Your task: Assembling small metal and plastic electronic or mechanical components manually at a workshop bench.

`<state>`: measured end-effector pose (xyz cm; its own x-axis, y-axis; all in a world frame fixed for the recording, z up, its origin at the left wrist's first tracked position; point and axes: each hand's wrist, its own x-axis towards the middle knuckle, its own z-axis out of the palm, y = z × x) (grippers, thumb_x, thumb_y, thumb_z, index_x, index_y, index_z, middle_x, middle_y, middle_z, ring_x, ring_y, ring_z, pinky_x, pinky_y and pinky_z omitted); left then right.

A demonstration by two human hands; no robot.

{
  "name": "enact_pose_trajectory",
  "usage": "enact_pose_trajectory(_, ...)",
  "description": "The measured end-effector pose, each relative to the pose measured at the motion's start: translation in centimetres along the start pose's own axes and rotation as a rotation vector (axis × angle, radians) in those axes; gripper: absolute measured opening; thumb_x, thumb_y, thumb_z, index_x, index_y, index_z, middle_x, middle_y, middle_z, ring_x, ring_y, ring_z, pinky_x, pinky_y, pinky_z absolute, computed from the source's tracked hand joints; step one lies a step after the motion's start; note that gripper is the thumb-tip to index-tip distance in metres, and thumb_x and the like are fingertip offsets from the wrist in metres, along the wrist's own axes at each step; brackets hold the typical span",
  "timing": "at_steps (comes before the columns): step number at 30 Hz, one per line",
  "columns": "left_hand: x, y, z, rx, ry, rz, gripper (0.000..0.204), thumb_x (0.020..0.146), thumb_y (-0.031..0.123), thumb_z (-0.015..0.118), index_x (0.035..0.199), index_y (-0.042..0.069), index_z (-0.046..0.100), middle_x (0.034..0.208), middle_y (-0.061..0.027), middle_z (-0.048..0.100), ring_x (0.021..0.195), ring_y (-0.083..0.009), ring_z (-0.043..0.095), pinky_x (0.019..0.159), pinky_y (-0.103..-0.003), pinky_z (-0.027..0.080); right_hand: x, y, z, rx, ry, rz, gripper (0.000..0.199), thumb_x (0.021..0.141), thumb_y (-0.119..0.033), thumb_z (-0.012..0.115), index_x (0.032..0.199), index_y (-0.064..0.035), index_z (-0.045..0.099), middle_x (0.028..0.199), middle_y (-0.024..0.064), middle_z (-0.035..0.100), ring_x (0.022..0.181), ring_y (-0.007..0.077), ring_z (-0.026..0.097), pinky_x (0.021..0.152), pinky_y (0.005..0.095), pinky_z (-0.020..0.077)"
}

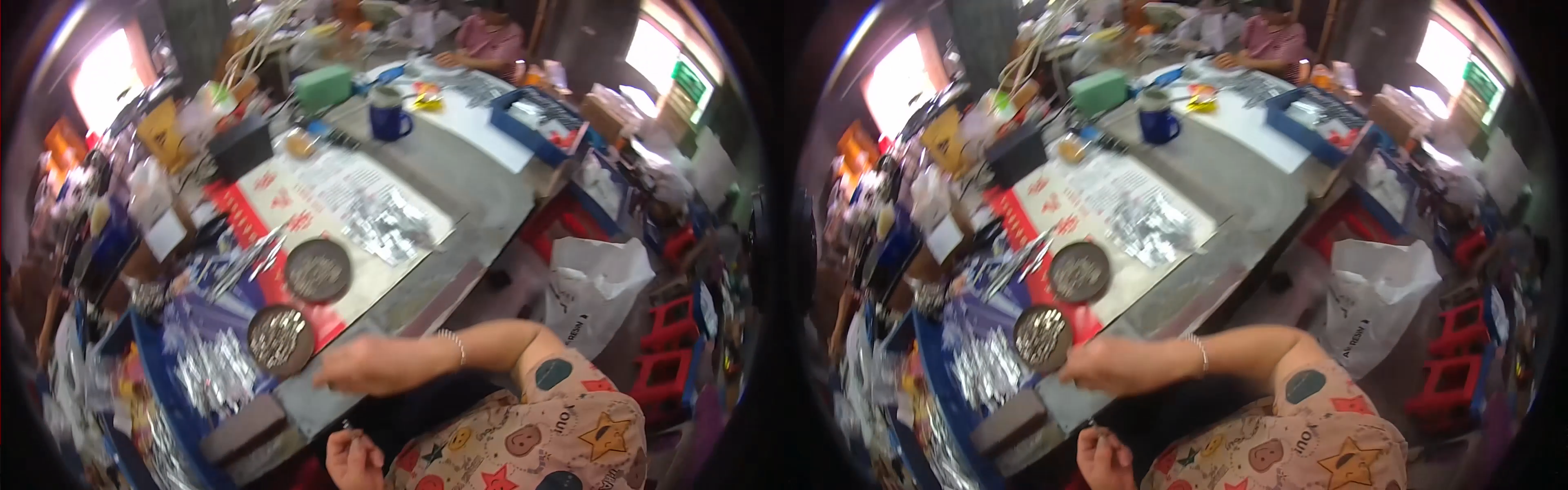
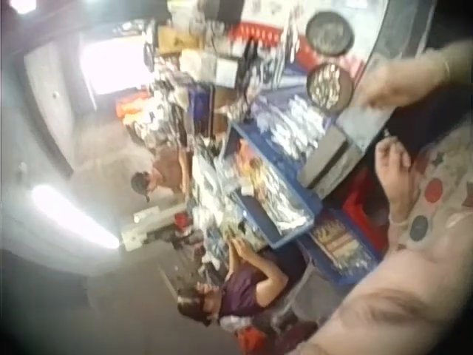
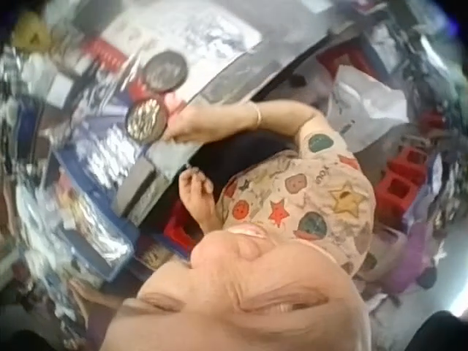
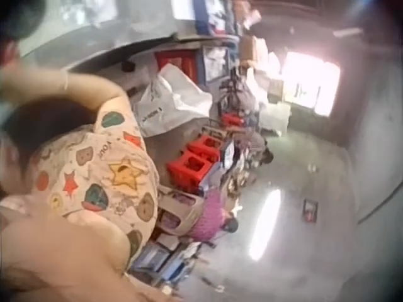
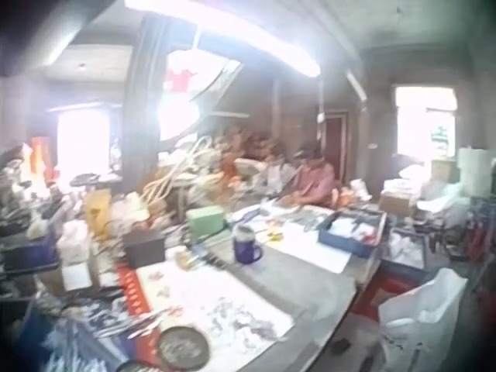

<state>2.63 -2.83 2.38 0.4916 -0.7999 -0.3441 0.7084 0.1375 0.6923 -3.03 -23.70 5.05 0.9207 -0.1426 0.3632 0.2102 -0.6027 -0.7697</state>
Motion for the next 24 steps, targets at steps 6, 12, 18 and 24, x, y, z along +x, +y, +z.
enact_pose_trajectory(6,-0.7,-1.1,1.9,0.088,-0.030,0.149,0.012,0.093,0.002,0.052,0.104,0.002,0.054,0.088,-0.0081,0.061,0.059,-0.0093,0.050,0.052,-0.019,0.041,-6.9,-3.0,2.9,0.410,0.117,0.229,0.010,0.084,0.000,0.058,0.093,0.0017,0.056,0.080,0.0139,0.060,0.075,0.0247,0.060,0.066,0.0334,0.0466)
enact_pose_trajectory(12,-1.6,-1.8,3.5,0.211,0.066,0.266,0.010,0.094,0.005,0.051,0.103,0.002,0.054,0.092,-0.0092,0.062,0.057,-0.0082,0.050,0.051,-0.017,0.038,-7.7,-3.6,3.7,0.471,0.223,0.202,0.012,0.084,-0.003,0.060,0.095,0.0014,0.056,0.080,0.0123,0.060,0.076,0.0207,0.061,0.067,0.0310,0.0475)
enact_pose_trajectory(18,-2.1,-2.1,4.0,0.247,0.108,0.310,0.010,0.094,0.008,0.051,0.103,0.002,0.053,0.090,-0.0091,0.063,0.056,-0.0073,0.049,0.049,-0.017,0.036,-7.9,-4.0,4.0,0.450,0.259,0.240,0.011,0.086,-0.006,0.061,0.093,0.0009,0.056,0.082,0.0126,0.061,0.073,0.0229,0.062,0.065,0.0318,0.0477)
enact_pose_trajectory(24,-1.7,-1.8,5.2,0.207,0.113,0.271,0.011,0.094,0.009,0.052,0.103,0.002,0.053,0.082,-0.0065,0.062,0.056,-0.0073,0.050,0.049,-0.017,0.036,-8.0,-3.3,4.8,0.292,0.399,0.116,0.011,0.086,-0.008,0.062,0.089,0.0000,0.057,0.079,0.0129,0.059,0.070,0.0266,0.061,0.060,0.0336,0.0476)
